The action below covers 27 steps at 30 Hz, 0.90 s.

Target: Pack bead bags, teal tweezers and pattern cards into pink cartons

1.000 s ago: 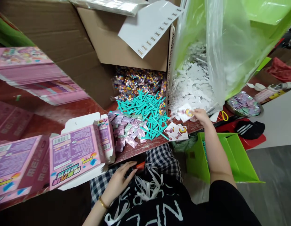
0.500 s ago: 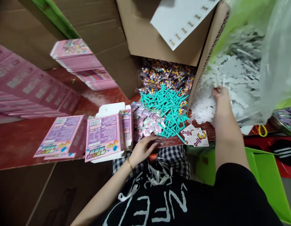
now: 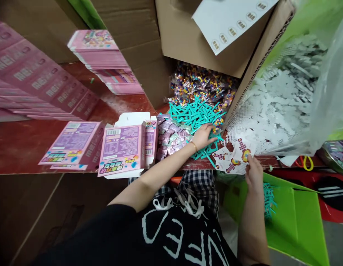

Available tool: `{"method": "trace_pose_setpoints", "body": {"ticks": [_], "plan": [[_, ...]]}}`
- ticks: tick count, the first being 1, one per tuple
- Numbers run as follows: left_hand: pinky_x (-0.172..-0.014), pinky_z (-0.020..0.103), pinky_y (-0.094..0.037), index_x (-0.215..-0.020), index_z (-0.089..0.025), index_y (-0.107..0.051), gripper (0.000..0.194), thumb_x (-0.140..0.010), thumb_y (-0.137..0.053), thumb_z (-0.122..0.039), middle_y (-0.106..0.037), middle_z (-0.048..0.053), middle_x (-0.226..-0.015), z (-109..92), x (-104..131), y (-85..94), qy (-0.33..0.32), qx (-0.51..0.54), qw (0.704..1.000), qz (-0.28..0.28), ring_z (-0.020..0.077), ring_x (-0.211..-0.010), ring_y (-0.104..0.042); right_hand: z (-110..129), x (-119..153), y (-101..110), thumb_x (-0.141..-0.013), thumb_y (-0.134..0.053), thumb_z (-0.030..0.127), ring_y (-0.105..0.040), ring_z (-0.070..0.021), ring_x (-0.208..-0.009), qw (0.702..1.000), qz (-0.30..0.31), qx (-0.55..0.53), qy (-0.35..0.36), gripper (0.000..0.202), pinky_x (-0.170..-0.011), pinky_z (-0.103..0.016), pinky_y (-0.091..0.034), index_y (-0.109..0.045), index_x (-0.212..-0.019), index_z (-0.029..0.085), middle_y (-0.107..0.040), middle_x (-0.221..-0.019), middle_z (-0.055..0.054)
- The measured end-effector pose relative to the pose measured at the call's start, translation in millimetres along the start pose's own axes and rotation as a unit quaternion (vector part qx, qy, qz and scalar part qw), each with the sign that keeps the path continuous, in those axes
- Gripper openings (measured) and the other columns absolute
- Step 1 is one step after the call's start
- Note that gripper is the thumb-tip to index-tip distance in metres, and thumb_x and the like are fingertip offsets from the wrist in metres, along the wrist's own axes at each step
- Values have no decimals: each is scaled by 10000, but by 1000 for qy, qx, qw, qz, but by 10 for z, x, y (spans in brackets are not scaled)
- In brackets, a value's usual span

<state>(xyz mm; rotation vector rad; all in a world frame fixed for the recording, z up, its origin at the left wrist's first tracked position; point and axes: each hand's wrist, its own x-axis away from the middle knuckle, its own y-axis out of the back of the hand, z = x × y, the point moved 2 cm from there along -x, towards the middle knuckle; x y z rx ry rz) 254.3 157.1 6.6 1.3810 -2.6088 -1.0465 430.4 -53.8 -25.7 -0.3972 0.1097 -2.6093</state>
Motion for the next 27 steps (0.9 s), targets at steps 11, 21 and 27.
{"method": "trace_pose_setpoints", "body": {"ticks": [11, 21, 27], "plan": [[-856, 407, -524, -783, -189, -524, 91, -843, -487, -247, -728, 51, -865, -351, -86, 1009, 67, 378, 920, 80, 227, -919, -701, 627, 504, -702, -727, -778, 400, -613, -236, -1115, 919, 256, 129, 272, 224, -962, -385, -491, -688, -812, 214, -663, -1168, -72], [-780, 319, -545, -1022, -185, -589, 536, -616, -850, -419, -734, 44, -945, -101, 1676, 669, 319, 546, 757, -165, 188, -817, -693, -365, 1419, -1432, -820, -627, 536, -640, -202, -724, 920, 321, 208, 83, 312, -699, -339, -540, -615, -798, 225, -683, -760, -22], [-782, 330, -570, -1013, -174, -575, 534, -584, -882, -263, -745, 30, -931, 96, 2080, 772, 353, 551, 738, -164, 173, -781, -708, -318, 1105, -1507, -869, -576, 447, -616, -236, -964, 910, 223, 281, 207, 459, -804, -384, -530, -464, -1246, 210, -587, -1210, -135]]}}
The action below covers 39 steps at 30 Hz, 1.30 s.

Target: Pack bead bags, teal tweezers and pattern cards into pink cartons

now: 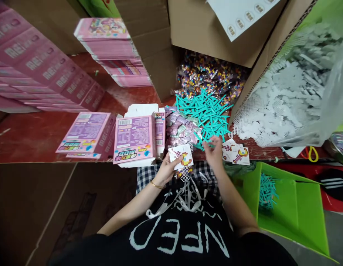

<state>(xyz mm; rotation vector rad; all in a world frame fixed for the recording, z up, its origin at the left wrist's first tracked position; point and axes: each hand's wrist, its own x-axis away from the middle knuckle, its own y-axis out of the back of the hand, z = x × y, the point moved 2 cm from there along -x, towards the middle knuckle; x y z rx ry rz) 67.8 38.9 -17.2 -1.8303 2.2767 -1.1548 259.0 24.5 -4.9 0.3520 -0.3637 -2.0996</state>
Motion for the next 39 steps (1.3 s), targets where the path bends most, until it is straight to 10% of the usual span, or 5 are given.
{"method": "trace_pose_setpoints", "body": {"ticks": [10, 17, 21, 28, 39], "plan": [[-597, 299, -575, -993, -134, -661, 358, -709, -782, -316, -758, 118, -875, -103, -12, 92, 197, 48, 975, 90, 195, -653, -710, 115, -1656, -421, -896, -398, 56, -526, -284, -1095, 731, 326, 518, 303, 311, -892, -371, -420, -661, -1060, 85, -586, -1196, -195], [-688, 337, -579, -951, -128, -652, 301, -657, -695, -174, -745, 122, -903, -140, -158, 47, 177, 61, 979, 86, 232, -771, -715, 346, -1945, 82, -871, -537, 203, -606, -267, -955, 889, 152, 343, 263, 213, -834, -413, -482, -688, -1004, 135, -647, -1097, -130], [-739, 318, -559, -1055, -197, -560, 459, -631, -724, -142, -723, 44, -976, -116, -282, -43, 85, 56, 995, 22, 182, -802, -688, 467, -1300, 203, -768, -712, 365, -589, -147, -566, 985, 123, 63, 101, 316, -551, -300, -503, -651, -1016, 180, -686, -769, -24], [-713, 255, -501, -1041, -201, -483, 455, -697, -752, -325, -639, -7, -897, -50, -215, -104, -93, -68, 993, -28, 128, -777, -615, 412, 190, -271, -606, -828, 446, -554, -136, -363, 946, 238, -136, -170, 425, -362, -242, -434, -557, -854, 233, -614, -512, 68], [-824, 332, -544, -1205, -197, -472, 640, -666, -805, -286, -671, 59, -1040, -274, 179, 3, -129, -206, 962, 125, 188, -889, -663, 667, 115, 125, -633, -829, 437, -648, -162, -663, 988, 116, -93, -30, 404, -552, -267, -517, -687, -955, 240, -714, -830, -17]]}}
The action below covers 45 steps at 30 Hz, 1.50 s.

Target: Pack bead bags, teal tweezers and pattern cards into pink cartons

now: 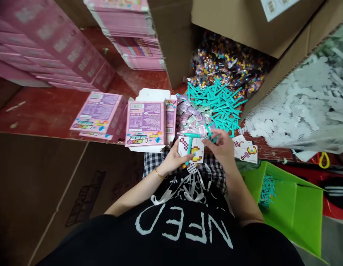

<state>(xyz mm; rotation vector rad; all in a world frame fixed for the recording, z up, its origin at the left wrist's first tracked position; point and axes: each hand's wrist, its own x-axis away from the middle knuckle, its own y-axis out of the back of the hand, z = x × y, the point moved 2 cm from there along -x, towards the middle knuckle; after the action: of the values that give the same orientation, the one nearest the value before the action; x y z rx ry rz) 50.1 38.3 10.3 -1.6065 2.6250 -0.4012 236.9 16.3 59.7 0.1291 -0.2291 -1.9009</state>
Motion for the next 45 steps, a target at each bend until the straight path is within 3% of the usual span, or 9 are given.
{"method": "trace_pose_setpoints", "body": {"ticks": [3, 7, 12, 20, 26, 31, 36, 40, 45], "plan": [[-787, 325, -568, -1227, -198, -507, 575, -712, -758, -246, -681, 71, -1037, -273, 70, 54, -51, -53, 996, 57, 208, -885, -678, 215, -153, -70, -523, -904, 345, -650, -245, -1011, 992, 115, 25, 41, 644, -797, -343, -558, -663, -1115, 270, -694, -1091, -44], [-771, 339, -581, -1270, -200, -497, 531, -783, -702, -250, -665, 76, -1024, -731, 82, 257, -93, -144, 979, 110, 227, -901, -675, 494, -415, -469, -580, -879, 342, -667, -245, -940, 967, 253, 12, 42, 421, -833, -386, -555, -712, -948, 226, -710, -975, -33], [-949, 386, -521, -1401, -236, -292, 786, -768, -749, -332, -463, 156, -1366, -1108, -7, 921, -165, -188, 964, -91, 280, -1242, -523, 786, -1229, -1169, -487, -919, 302, -670, -171, -693, 942, 297, -153, -32, 492, -676, -350, -589, -675, -904, 205, -711, -838, 5], [-1112, 520, -335, -1339, -176, -395, 851, -662, -807, -486, -462, 173, -1350, -773, -56, 1749, -130, -368, 874, -290, 339, -1310, -428, 637, -2769, -2220, -573, -849, 146, -630, -88, -608, 962, 178, -198, -60, 357, -720, -275, -581, -562, -778, 201, -656, -645, 93], [-1117, 523, -331, -1411, -186, -320, 1021, -595, -844, -504, -437, 180, -1398, -590, -94, 1768, -77, -362, 883, -288, 356, -1337, -409, 377, -2556, -2439, -452, -904, 197, -651, -152, -631, 941, 309, -112, -82, 462, -679, -330, -577, -645, -834, 178, -701, -719, 13], [-1104, 542, -333, -1422, -184, -321, 1114, -518, -875, -525, -452, 186, -1381, -583, -109, 1777, -48, -359, 881, -305, 382, -1331, -405, 504, -2121, -2424, -691, -775, 468, -657, -222, -926, 859, 489, 88, 123, 385, -900, -397, -510, -730, -942, 179, -716, -1007, -63], [-1092, 533, -335, -1426, -157, -321, 1210, -437, -894, -554, -459, 197, -1351, -667, -89, 1716, -17, -394, 878, -272, 399, -1317, -403, 671, -1793, -2246, -843, -606, 487, -629, -213, -933, 833, 444, 151, 293, 344, -923, -373, -475, -743, -942, 188, -677, -959, -71], [-1071, 506, -354, -1407, -149, -359, 1164, -454, -885, -560, -454, 179, -1298, -693, -105, 1671, -14, -424, 866, -265, 377, -1279, -429, 618, -1582, -2243, -831, -636, 414, -613, -182, -738, 899, 314, 156, 262, 391, -744, -325, -504, -635, -1133, 164, -663, -797, -30], [-1063, 508, -343, -1409, -188, -365, 1158, -444, -885, -563, -483, 159, -1290, -689, -148, 1672, -42, -438, 858, -263, 370, -1263, -430, 624, -1499, -2378, -878, -574, 421, -638, -185, -818, 875, 391, 172, 227, 365, -792, -327, -513, -612, -1136, 166, -701, -914, -53]]}}
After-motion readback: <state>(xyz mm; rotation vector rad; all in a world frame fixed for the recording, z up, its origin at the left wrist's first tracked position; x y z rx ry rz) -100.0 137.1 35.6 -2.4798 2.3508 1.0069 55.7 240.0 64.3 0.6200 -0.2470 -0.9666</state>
